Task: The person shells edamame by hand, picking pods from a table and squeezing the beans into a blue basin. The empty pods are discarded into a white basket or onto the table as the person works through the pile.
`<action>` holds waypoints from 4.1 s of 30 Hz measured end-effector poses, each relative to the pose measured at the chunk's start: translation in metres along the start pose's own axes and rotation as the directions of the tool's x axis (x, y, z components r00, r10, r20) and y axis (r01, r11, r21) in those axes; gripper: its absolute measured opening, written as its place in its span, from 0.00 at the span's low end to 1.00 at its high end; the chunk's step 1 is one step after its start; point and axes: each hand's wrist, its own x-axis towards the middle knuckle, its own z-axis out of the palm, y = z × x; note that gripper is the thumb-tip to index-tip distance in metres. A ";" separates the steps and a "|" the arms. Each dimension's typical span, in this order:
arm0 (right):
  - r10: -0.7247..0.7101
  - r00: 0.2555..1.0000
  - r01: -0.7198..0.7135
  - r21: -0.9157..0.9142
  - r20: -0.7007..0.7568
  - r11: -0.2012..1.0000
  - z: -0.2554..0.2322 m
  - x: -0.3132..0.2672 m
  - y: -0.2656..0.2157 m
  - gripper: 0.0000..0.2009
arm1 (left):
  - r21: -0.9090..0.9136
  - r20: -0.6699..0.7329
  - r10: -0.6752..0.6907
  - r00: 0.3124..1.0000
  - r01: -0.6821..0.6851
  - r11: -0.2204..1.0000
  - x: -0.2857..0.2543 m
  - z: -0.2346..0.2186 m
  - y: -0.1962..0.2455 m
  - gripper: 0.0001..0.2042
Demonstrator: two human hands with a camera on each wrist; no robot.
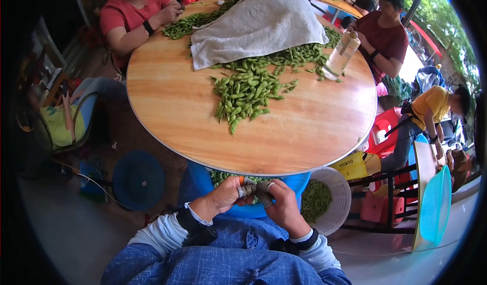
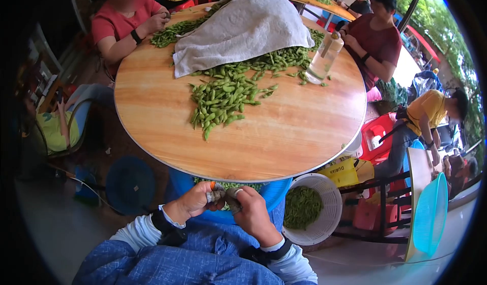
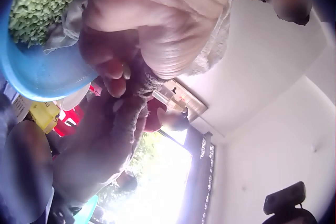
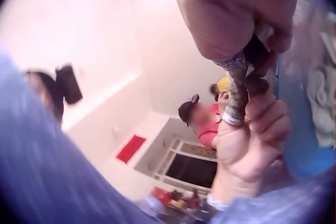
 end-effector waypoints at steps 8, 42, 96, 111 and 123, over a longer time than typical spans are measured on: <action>0.077 0.997 -0.078 -0.029 -0.007 0.997 0.015 0.000 0.021 0.10 | -0.127 0.017 -0.027 0.999 0.029 0.992 0.015 -0.024 -0.025 0.06; 0.334 0.845 -0.288 0.170 -0.418 0.942 -0.069 -0.048 0.037 0.07 | 0.905 0.309 0.508 0.804 -0.085 -0.417 0.123 0.002 0.130 0.05; 0.412 0.890 -0.427 0.679 0.198 0.597 -0.018 0.007 -0.005 0.11 | 0.947 0.289 0.478 0.829 -0.322 -0.015 -0.008 0.021 0.036 0.21; 0.310 0.951 -0.260 0.508 -0.015 0.821 0.003 0.007 0.008 0.05 | 0.917 0.352 0.527 0.774 -0.399 -0.026 0.001 0.005 0.020 0.16; 0.329 0.928 -0.355 0.682 0.174 0.639 -0.012 0.019 -0.008 0.07 | 0.923 0.364 0.580 0.729 -0.199 -0.329 -0.011 0.019 0.034 0.11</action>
